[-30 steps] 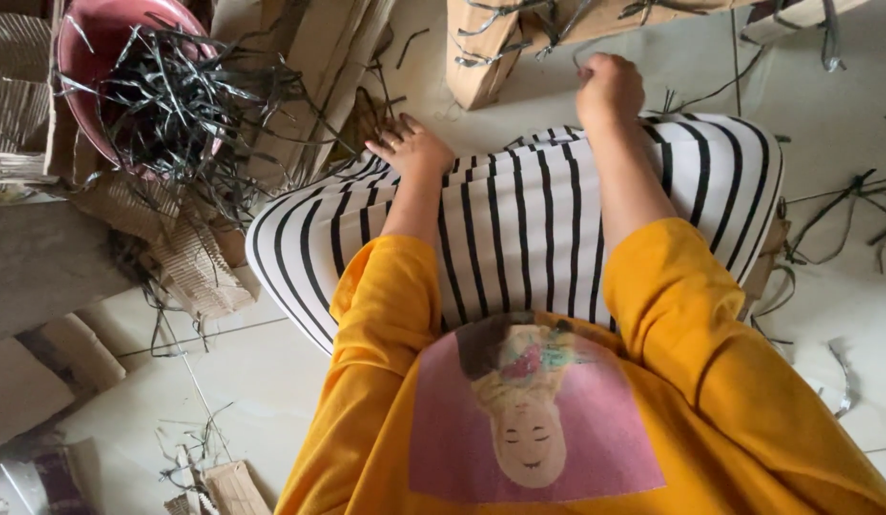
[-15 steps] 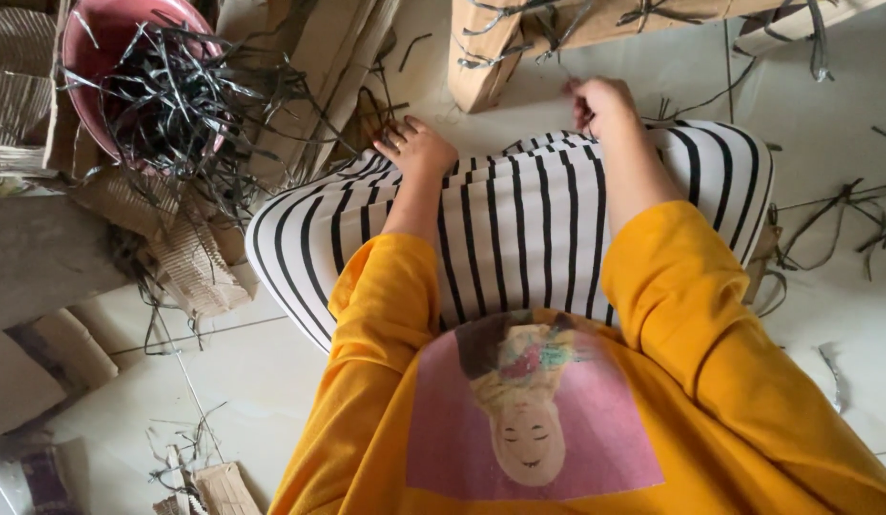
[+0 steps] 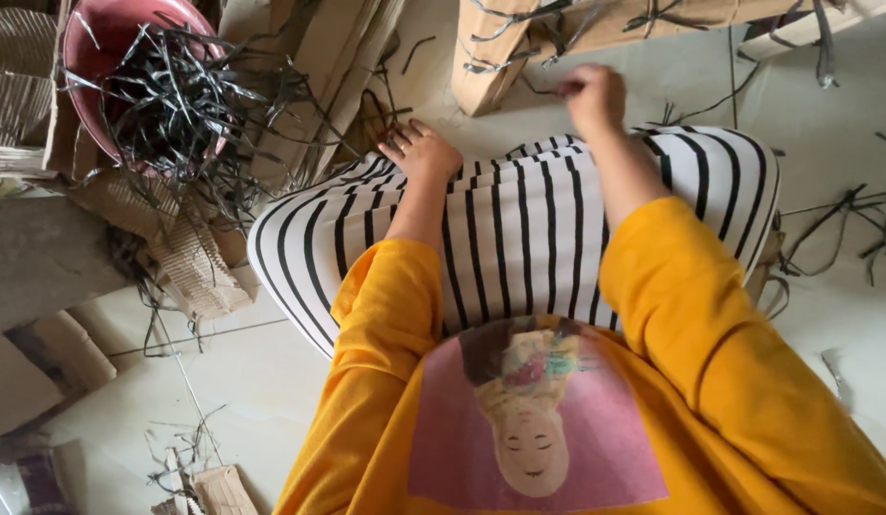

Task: The person wraps furniture legs with paper and secures them with black ties by hand.

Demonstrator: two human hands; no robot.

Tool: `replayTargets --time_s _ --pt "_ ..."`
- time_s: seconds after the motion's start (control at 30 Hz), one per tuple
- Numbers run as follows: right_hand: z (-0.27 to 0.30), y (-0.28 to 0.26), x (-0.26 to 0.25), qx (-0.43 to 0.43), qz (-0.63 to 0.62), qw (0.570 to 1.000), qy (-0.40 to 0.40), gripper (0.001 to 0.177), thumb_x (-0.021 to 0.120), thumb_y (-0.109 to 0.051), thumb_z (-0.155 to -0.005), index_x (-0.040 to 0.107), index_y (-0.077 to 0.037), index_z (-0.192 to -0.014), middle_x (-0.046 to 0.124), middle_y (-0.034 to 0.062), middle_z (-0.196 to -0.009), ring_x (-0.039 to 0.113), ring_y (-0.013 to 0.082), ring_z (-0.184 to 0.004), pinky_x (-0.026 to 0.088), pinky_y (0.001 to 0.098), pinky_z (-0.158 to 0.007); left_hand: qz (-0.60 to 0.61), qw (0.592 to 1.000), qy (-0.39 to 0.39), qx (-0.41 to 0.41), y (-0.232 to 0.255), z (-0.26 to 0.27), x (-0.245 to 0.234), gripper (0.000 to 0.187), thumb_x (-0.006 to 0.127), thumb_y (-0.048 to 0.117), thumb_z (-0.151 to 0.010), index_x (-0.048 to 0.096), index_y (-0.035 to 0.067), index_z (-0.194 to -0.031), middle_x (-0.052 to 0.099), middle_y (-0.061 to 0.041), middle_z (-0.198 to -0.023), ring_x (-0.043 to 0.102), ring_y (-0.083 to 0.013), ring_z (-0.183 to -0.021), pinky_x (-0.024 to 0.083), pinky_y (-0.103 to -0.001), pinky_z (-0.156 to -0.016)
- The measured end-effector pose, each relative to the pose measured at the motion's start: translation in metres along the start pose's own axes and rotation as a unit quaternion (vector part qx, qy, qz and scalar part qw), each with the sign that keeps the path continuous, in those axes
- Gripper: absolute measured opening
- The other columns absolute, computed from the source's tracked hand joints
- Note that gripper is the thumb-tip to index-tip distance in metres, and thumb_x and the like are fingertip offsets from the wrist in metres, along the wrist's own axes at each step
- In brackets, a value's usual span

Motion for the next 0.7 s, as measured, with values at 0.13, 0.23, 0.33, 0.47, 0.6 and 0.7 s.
replayTargets --time_s 0.13,0.23,0.33,0.47,0.6,0.7 --pt "0.002 -0.033 -0.050 0.229 0.007 0.970 -0.082 0.053 0.086 -0.053 -0.083 0.069 -0.023 -0.122 0.073 -0.0043 -0.121 0.067 0.0164 -0.113 0.050 0.0375 -0.098 -0.001 1.000 -0.002 -0.003 0.001 -0.003 0.001 0.090 0.048 0.023 -0.095 -0.006 0.000 -0.162 -0.003 -0.019 -0.173 -0.002 -0.0364 -0.159 -0.009 -0.062 -0.124" --pt "0.030 -0.074 -0.078 0.279 0.058 0.939 -0.193 0.059 0.075 -0.040 -0.096 0.052 -0.012 -0.142 0.055 0.0107 -0.141 0.054 0.0302 -0.129 0.045 0.0454 -0.110 0.000 1.000 0.001 -0.001 0.002 -0.007 0.002 0.088 0.046 0.024 -0.095 -0.006 -0.001 -0.162 -0.003 -0.019 -0.173 -0.002 -0.0367 -0.159 -0.008 -0.062 -0.124" --pt "0.044 -0.072 -0.079 0.297 0.136 0.930 -0.169 0.058 0.075 -0.046 -0.096 0.055 -0.012 -0.139 0.057 0.0115 -0.143 0.056 0.0329 -0.127 0.043 0.0496 -0.106 -0.004 1.000 -0.008 -0.005 0.004 -0.009 0.002 0.094 0.052 0.023 -0.093 -0.007 -0.002 -0.161 -0.006 -0.021 -0.172 -0.004 -0.0370 -0.159 -0.009 -0.061 -0.124" --pt "0.055 -0.091 -0.072 0.276 0.105 0.930 -0.218 0.055 0.063 -0.053 -0.100 0.057 -0.011 -0.134 0.063 0.0084 -0.133 0.063 0.0266 -0.116 0.044 0.0448 -0.104 -0.017 1.000 0.002 -0.011 0.004 -0.008 0.003 0.092 0.051 0.021 -0.093 -0.006 -0.002 -0.162 -0.004 -0.021 -0.172 -0.003 -0.0368 -0.159 -0.007 -0.061 -0.124" --pt "0.048 -0.042 -0.020 0.204 0.165 0.934 -0.240 0.070 0.095 -0.026 -0.073 0.059 -0.007 -0.130 0.065 0.0149 -0.129 0.063 0.0311 -0.115 0.051 0.0407 -0.096 -0.005 1.000 0.023 -0.007 0.001 -0.009 0.005 0.086 0.046 0.022 -0.094 -0.001 0.001 -0.163 0.000 -0.020 -0.172 0.000 -0.0378 -0.159 -0.007 -0.062 -0.124" --pt "0.023 0.030 0.025 0.148 0.185 0.958 -0.164 0.032 0.076 0.007 -0.075 0.070 -0.009 -0.102 0.074 0.0154 -0.105 0.070 0.0336 -0.098 0.057 0.0383 -0.084 -0.014 1.000 -0.006 0.003 0.002 0.001 0.000 0.088 0.047 0.026 -0.097 -0.006 0.002 -0.163 -0.004 -0.020 -0.173 -0.001 -0.0371 -0.159 -0.008 -0.063 -0.123"
Point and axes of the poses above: each hand's wrist, its own z-axis away from the middle knuckle, its own x-axis out of the palm, y = z × x, the point moved 5 cm from there along -z, towards the middle knuckle
